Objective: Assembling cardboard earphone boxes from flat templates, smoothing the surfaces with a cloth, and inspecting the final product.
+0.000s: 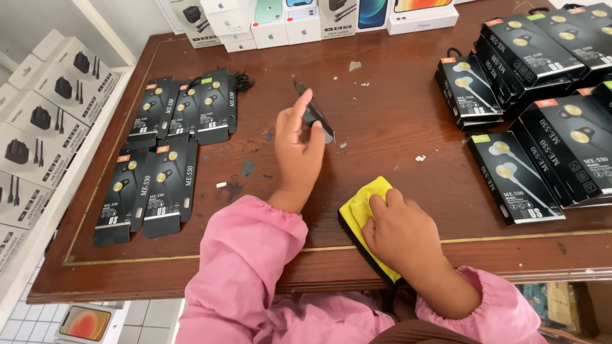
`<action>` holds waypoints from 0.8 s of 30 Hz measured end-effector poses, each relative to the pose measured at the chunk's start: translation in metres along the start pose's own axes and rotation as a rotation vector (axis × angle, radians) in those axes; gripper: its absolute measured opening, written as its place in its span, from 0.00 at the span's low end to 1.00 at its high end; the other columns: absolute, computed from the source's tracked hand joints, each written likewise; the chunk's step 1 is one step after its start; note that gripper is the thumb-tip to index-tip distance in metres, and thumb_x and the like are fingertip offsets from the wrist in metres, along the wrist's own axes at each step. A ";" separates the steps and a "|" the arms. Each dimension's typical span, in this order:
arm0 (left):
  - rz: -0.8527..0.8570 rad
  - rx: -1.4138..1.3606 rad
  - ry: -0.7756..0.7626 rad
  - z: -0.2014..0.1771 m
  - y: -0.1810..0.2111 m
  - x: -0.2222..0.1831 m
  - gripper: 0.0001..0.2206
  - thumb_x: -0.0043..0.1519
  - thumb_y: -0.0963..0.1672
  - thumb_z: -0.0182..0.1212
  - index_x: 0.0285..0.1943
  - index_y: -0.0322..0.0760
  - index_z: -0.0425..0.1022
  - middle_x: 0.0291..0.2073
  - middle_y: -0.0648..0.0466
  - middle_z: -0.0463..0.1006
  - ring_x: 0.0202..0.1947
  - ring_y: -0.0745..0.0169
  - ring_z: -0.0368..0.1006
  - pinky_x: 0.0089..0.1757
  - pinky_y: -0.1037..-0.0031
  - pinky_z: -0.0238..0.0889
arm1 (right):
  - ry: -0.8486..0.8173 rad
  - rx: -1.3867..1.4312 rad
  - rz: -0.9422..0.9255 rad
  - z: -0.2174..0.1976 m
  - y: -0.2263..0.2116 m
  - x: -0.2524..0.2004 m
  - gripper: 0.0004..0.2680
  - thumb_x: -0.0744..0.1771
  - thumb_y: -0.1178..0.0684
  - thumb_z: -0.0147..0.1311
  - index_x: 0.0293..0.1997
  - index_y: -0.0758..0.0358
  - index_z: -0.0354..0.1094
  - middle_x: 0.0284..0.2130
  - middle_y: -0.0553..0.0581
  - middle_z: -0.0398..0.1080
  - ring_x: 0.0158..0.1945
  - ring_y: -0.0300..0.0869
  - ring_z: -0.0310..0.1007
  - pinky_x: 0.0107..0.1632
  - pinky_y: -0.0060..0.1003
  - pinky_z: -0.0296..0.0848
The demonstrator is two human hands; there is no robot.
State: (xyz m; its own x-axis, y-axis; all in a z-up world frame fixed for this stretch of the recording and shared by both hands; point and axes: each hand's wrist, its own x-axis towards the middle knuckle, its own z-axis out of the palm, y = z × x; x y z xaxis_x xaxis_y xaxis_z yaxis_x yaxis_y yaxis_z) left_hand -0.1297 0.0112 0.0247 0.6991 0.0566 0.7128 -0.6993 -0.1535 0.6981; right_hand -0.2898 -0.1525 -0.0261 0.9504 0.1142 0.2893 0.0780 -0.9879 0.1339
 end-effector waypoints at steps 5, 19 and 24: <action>-0.601 -0.392 0.038 0.001 0.022 -0.018 0.13 0.63 0.37 0.55 0.54 0.37 0.63 0.43 0.55 0.60 0.37 0.70 0.66 0.43 0.67 0.83 | -0.061 0.014 0.039 -0.013 -0.002 0.001 0.09 0.63 0.43 0.44 0.39 0.53 0.63 0.30 0.51 0.60 0.28 0.50 0.75 0.38 0.38 0.74; -0.619 0.361 -0.763 -0.069 0.048 -0.027 0.31 0.61 0.47 0.65 0.74 0.43 0.58 0.38 0.49 0.69 0.34 0.56 0.80 0.36 0.67 0.80 | 0.001 0.027 0.045 -0.038 -0.004 0.000 0.23 0.62 0.25 0.46 0.47 0.53 0.69 0.31 0.54 0.63 0.29 0.51 0.77 0.40 0.37 0.76; -0.374 0.954 -0.977 -0.077 0.057 -0.027 0.26 0.64 0.55 0.57 0.73 0.59 0.65 0.48 0.48 0.66 0.41 0.41 0.78 0.38 0.58 0.77 | -0.113 0.080 0.078 -0.036 -0.001 0.000 0.27 0.62 0.26 0.49 0.60 0.51 0.66 0.35 0.55 0.64 0.32 0.53 0.79 0.41 0.40 0.78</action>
State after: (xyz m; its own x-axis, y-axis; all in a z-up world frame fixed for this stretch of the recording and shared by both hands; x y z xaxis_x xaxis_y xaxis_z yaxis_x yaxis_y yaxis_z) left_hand -0.2002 0.0764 0.0505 0.9129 -0.3933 -0.1089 -0.3599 -0.9018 0.2393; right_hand -0.3009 -0.1479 0.0083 0.9819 0.0291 0.1871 0.0222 -0.9990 0.0385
